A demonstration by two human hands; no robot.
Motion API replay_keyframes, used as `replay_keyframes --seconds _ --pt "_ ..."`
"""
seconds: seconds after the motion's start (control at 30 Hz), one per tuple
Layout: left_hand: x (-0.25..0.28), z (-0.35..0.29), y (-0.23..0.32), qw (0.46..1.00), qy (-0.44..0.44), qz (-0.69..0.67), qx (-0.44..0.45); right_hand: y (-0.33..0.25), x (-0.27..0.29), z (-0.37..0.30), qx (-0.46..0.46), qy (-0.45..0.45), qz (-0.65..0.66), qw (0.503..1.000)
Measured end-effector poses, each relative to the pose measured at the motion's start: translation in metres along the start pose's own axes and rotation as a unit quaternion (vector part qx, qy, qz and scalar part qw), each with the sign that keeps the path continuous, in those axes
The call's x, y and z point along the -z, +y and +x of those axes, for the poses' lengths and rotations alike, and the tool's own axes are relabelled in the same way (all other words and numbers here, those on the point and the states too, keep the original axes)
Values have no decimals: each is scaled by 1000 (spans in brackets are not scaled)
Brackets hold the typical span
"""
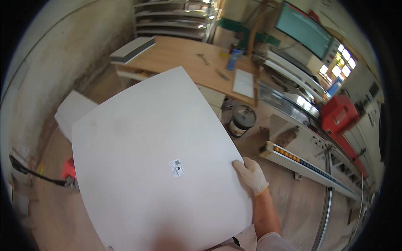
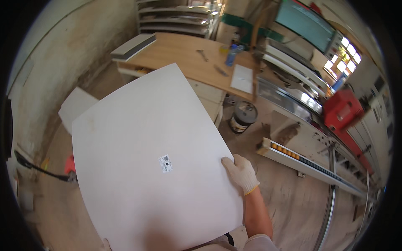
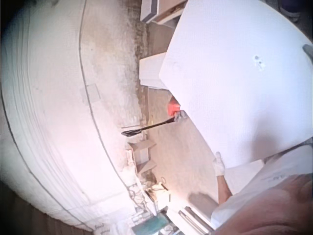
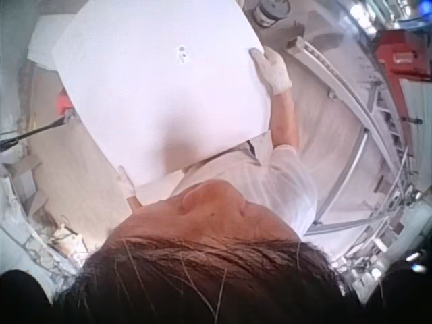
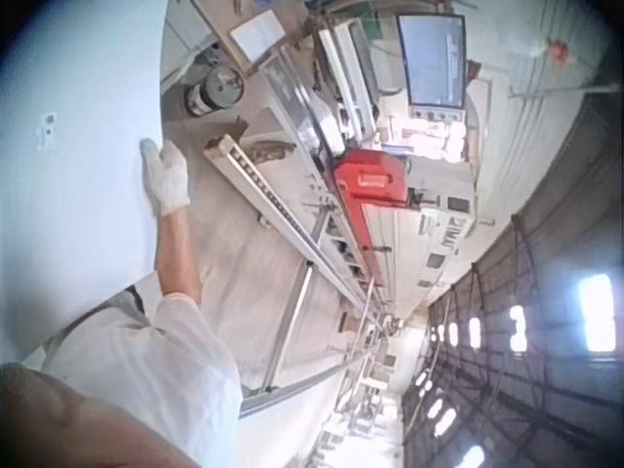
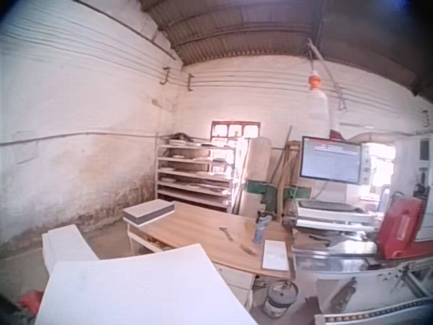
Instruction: The person picks up white rectangular panels and long strips, places them on a conveyor-fed machine, and retrieves them after processing. The person stacks the processed panels on a pallet and repeats the cycle with additional pieces.
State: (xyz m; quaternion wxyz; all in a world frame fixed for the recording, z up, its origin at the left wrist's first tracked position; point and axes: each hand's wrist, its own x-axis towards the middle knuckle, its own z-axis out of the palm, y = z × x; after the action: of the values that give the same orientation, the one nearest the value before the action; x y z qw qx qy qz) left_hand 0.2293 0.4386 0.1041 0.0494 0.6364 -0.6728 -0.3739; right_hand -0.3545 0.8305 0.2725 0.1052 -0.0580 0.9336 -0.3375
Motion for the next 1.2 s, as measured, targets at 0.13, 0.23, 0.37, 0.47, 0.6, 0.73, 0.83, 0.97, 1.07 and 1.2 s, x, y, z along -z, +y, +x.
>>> replay_keyframes --seconds 0.13,0.23,0.37,0.47,0.6,0.73,0.83,0.97,1.07,1.2 --pt "-13 33 61 990 -35 55 -123 80 60 -56 -53 81 54 994" --pt "-49 19 121 965 -46 58 -251 152 99 -93 -83 149 116 978" --pt "-99 -4 229 929 -152 99 -322 232 151 -142 -169 201 98 960" --pt "-150 -24 301 894 -187 127 -387 282 181 -151 -203 253 117 939" --pt "-219 -41 389 859 -211 165 -436 346 210 -134 -233 271 115 927" --pt "-269 -56 460 824 -225 194 -483 396 229 -95 -262 267 61 925" --pt "-301 -68 477 818 -221 219 -483 406 248 -83 -285 231 -36 929" --pt "-333 -78 475 848 -289 143 -420 358 222 -144 -225 479 -205 824" --pt "-355 -88 466 855 -304 109 -406 287 147 -198 -298 697 78 647" --pt "-375 -109 467 855 -249 38 -453 206 52 -165 -343 607 458 551"
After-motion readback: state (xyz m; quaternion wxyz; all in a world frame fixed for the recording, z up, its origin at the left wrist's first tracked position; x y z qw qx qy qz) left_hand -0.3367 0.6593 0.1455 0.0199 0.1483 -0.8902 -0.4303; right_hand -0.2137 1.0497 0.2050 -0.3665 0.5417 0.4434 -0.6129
